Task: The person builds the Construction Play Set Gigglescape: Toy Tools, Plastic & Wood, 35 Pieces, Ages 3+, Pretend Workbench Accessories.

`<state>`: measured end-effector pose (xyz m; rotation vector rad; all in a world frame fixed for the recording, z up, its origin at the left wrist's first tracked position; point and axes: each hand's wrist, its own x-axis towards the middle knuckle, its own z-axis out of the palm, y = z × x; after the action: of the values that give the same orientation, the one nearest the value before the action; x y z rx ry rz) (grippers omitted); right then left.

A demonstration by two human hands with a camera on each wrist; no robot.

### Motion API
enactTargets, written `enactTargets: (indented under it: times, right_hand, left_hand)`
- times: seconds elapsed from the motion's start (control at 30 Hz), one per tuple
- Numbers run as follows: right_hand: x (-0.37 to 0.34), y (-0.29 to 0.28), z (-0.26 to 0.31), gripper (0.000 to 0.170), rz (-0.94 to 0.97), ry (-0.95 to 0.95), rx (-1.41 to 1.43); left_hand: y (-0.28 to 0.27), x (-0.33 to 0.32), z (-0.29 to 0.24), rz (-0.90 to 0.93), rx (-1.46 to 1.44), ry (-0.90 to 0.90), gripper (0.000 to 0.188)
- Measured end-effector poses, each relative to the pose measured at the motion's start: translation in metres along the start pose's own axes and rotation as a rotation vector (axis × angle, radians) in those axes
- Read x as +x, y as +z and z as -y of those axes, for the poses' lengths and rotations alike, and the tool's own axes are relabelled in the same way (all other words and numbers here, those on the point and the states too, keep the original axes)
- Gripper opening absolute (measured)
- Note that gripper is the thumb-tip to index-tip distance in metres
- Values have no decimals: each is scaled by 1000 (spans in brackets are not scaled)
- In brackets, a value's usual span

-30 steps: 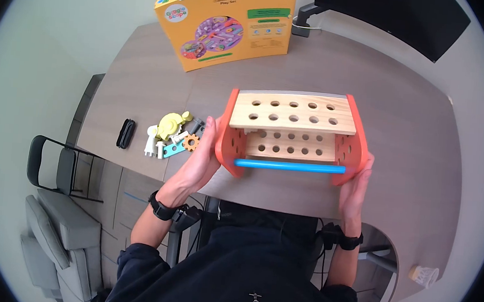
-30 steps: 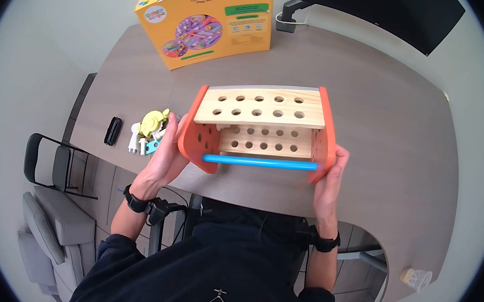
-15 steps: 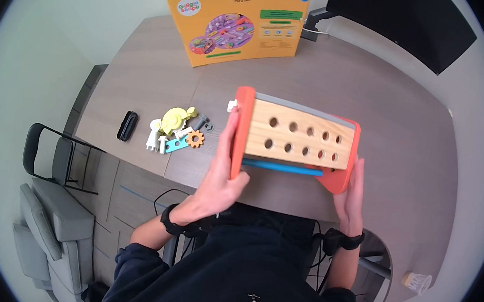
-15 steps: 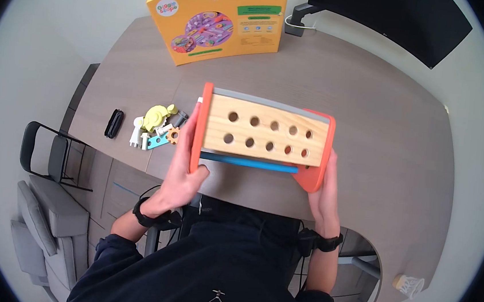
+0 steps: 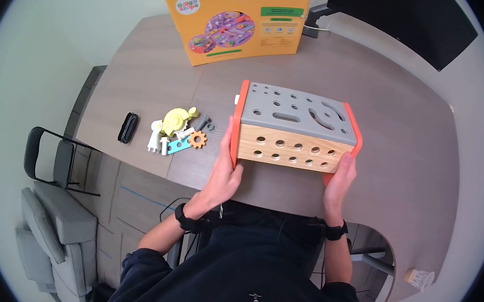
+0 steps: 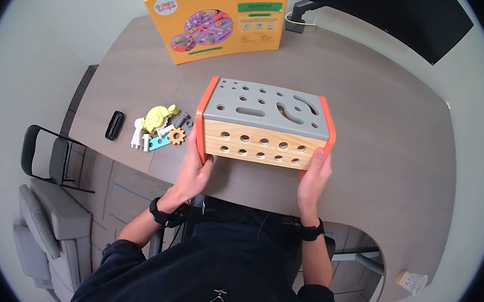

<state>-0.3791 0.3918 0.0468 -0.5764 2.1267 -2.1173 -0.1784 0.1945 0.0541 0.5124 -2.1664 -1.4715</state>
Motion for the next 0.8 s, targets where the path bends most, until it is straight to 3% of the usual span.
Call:
enactTargets:
  times: [0.07, 0.17, 0.4, 0.63, 0.8]
  right_hand:
    - [-2, 5, -3, 59, -7, -41, -29]
    - [-4, 8, -16, 59, 14, -72, -52]
    - [-7, 5, -54, 57, 78, -28, -63]
    - [-18, -15, -78, 59, 81, 24, -159]
    - [-27, -22, -82, 58, 84, 48, -211]
  left_hand:
    - [0, 2, 5, 31, -61, -177, 91]
    - [4, -1, 20, -19, 80, -23, 87]
    - [7, -9, 46, -7, -2, -110, 84]
    - [6, -13, 62, 50, 128, 14, 75]
    - [0, -17, 53, 188, 107, -121, 86]
